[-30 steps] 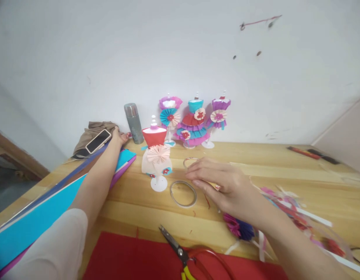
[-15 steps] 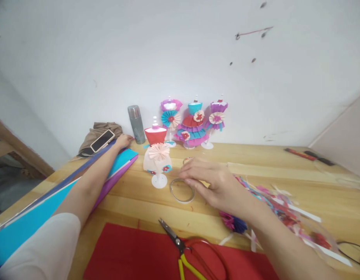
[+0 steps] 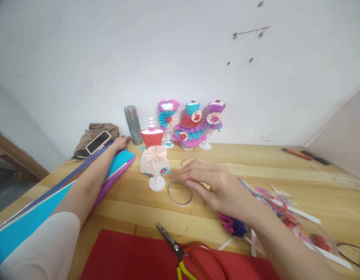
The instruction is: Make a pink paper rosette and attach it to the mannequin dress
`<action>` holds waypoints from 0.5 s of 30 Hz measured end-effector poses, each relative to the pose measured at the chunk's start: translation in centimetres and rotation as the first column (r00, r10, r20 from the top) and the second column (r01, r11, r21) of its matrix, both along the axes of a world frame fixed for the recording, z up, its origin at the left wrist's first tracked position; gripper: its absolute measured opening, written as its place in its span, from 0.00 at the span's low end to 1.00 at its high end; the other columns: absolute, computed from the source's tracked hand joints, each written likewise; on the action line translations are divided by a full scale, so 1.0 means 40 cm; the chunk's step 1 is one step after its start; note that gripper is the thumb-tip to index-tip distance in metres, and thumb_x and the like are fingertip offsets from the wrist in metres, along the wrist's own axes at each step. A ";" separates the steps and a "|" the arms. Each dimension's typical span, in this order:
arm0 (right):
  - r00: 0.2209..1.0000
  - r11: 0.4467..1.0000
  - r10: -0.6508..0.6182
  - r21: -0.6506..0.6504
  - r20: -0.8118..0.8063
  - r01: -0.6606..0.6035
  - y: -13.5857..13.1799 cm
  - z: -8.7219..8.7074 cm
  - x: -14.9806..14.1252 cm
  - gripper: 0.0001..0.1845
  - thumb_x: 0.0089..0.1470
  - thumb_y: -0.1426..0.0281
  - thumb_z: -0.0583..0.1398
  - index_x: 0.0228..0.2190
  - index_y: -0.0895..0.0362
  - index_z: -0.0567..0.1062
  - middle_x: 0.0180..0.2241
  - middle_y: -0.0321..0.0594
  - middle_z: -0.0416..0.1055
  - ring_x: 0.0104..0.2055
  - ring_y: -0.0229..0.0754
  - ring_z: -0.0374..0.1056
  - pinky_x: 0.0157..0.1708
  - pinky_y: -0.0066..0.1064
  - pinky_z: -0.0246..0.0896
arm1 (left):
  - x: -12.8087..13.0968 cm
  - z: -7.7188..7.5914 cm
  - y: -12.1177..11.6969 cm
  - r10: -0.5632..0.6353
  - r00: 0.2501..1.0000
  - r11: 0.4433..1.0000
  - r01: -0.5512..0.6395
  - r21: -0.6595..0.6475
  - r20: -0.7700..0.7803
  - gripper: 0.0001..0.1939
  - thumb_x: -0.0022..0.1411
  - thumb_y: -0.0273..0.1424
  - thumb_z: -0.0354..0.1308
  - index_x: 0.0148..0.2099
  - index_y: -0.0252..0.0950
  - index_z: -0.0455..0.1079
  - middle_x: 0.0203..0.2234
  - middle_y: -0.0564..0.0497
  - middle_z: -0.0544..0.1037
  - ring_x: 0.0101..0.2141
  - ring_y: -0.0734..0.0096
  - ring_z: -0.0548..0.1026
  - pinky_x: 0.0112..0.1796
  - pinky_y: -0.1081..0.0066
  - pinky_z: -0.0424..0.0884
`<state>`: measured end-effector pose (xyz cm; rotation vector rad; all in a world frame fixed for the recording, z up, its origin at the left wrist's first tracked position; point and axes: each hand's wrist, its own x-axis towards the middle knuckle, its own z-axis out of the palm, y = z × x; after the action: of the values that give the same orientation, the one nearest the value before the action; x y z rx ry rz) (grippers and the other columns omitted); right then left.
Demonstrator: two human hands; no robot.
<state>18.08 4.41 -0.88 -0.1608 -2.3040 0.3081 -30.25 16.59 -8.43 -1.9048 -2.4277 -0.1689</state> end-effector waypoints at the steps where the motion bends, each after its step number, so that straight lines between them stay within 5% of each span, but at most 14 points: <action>1: 1.000 1.000 0.003 0.008 -0.009 -0.003 -0.001 0.003 0.001 0.12 0.62 0.76 0.60 0.42 0.50 0.79 0.37 0.39 0.82 0.43 0.43 0.80 0.45 0.34 0.77 | -0.002 -0.001 -0.002 0.004 1.000 1.000 -0.004 -0.001 -0.005 0.19 0.70 0.38 0.59 0.59 0.36 0.70 0.55 0.42 0.74 0.50 0.59 0.76 0.49 0.54 0.77; 15: 1.000 1.000 -0.002 0.004 0.008 0.002 0.006 -0.003 -0.003 0.10 0.64 0.74 0.58 0.41 0.51 0.80 0.36 0.39 0.82 0.42 0.43 0.80 0.45 0.36 0.77 | 0.010 -0.003 0.038 -0.003 1.000 1.000 0.003 -0.008 -0.016 0.19 0.70 0.38 0.59 0.59 0.36 0.70 0.55 0.42 0.74 0.50 0.59 0.76 0.49 0.54 0.77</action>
<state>17.98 4.63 -0.98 -0.1626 -2.3120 0.3025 -29.84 18.11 -8.55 -1.9053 -2.4192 -0.1434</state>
